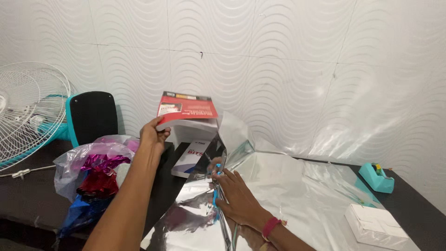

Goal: The person cuts a sheet of shiny purple wrapping paper with scissors, then wraps a small white box by folding the paper around it and tucking the edges. The person repeats the process with another small white box, folding and adjusting the paper to cover the box.

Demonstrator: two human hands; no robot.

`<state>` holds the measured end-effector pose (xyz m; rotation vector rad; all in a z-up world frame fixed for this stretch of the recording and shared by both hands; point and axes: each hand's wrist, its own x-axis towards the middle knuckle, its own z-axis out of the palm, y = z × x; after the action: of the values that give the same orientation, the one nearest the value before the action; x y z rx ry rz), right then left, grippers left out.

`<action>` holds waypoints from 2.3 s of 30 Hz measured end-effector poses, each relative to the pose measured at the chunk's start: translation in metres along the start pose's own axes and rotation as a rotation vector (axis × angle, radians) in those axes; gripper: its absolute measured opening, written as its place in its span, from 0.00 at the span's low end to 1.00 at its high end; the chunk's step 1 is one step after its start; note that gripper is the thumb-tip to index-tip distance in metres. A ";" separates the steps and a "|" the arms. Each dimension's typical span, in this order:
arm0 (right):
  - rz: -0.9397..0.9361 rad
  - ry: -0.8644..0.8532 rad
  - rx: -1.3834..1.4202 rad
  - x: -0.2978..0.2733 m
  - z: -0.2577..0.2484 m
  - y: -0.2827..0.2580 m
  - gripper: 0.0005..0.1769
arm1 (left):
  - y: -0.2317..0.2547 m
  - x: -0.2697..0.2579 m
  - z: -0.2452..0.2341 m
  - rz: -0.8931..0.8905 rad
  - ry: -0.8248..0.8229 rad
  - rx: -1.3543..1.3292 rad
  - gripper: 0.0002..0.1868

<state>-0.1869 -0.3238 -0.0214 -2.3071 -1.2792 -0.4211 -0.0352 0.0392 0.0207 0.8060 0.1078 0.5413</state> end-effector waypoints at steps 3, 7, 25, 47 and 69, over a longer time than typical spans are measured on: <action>-0.004 -0.012 0.010 0.021 0.015 0.000 0.37 | 0.024 -0.022 -0.003 0.049 -0.048 -0.045 0.14; 0.021 -0.142 0.003 0.053 0.029 -0.004 0.38 | 0.039 -0.040 0.001 0.087 -0.104 -0.075 0.17; 0.020 -0.194 -0.087 0.007 -0.028 0.023 0.35 | -0.086 -0.054 -0.031 -0.252 -0.096 0.166 0.14; -0.246 -0.178 -0.082 0.018 -0.025 0.015 0.33 | -0.069 -0.079 -0.033 -0.372 0.107 0.546 0.18; 0.821 0.147 -0.308 -0.118 -0.140 0.145 0.26 | -0.188 -0.249 0.143 0.853 -0.540 1.597 0.20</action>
<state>-0.1302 -0.5483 0.0050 -2.7340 -0.1346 -0.4946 -0.1288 -0.2851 -0.0406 2.5893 -0.3909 0.9958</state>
